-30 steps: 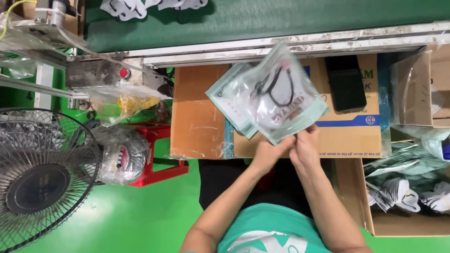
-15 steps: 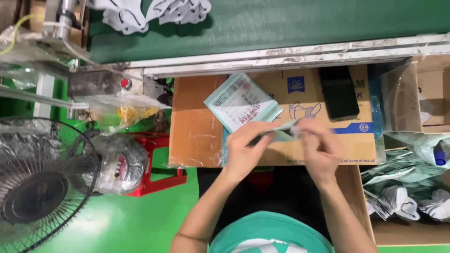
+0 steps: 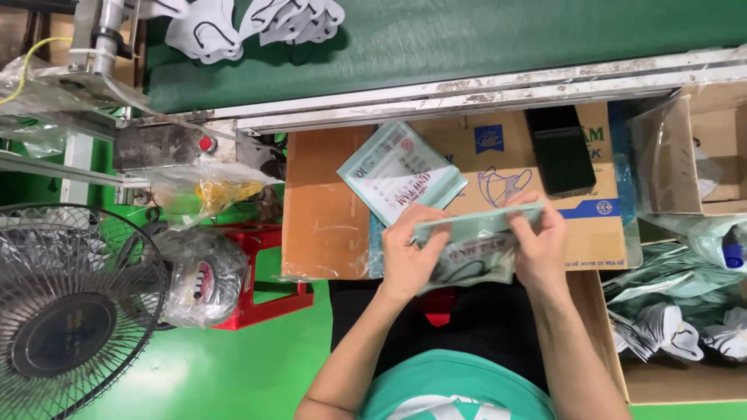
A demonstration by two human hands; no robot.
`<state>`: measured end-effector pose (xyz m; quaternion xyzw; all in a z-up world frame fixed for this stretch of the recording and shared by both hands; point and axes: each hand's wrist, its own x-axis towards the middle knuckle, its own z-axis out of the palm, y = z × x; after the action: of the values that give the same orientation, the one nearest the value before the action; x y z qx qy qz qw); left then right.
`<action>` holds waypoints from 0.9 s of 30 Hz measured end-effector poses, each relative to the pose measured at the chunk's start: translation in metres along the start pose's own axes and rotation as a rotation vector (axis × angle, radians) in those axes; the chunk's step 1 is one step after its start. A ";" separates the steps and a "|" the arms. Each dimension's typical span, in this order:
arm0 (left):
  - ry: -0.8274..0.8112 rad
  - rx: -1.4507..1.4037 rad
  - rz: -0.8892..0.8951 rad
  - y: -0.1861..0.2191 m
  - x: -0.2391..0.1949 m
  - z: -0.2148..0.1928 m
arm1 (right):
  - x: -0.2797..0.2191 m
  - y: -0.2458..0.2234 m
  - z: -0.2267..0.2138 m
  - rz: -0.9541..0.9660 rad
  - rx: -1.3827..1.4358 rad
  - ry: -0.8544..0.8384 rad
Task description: Packing face masks into plastic pouches and organizing them in boxes at a manufacturing facility.
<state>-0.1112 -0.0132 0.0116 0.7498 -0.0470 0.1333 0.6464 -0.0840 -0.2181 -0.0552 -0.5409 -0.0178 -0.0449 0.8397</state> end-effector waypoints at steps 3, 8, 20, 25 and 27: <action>0.004 0.075 -0.028 -0.004 -0.001 -0.001 | -0.004 0.004 -0.001 0.088 -0.070 -0.009; -0.044 0.016 -0.131 -0.011 -0.002 0.000 | -0.004 0.053 -0.029 0.299 0.055 -0.111; 0.164 0.213 0.108 -0.044 0.095 -0.063 | 0.099 -0.070 -0.090 0.166 -0.558 -0.234; 0.312 0.626 0.363 -0.062 0.170 -0.100 | 0.107 -0.072 -0.090 -0.050 -0.274 -0.037; 0.320 0.713 0.384 -0.055 0.181 -0.098 | 0.098 -0.056 -0.076 -0.079 -0.302 0.043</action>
<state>0.0625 0.1101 0.0191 0.8738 -0.0359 0.3734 0.3096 0.0073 -0.3157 -0.0281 -0.6588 -0.0141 -0.0917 0.7466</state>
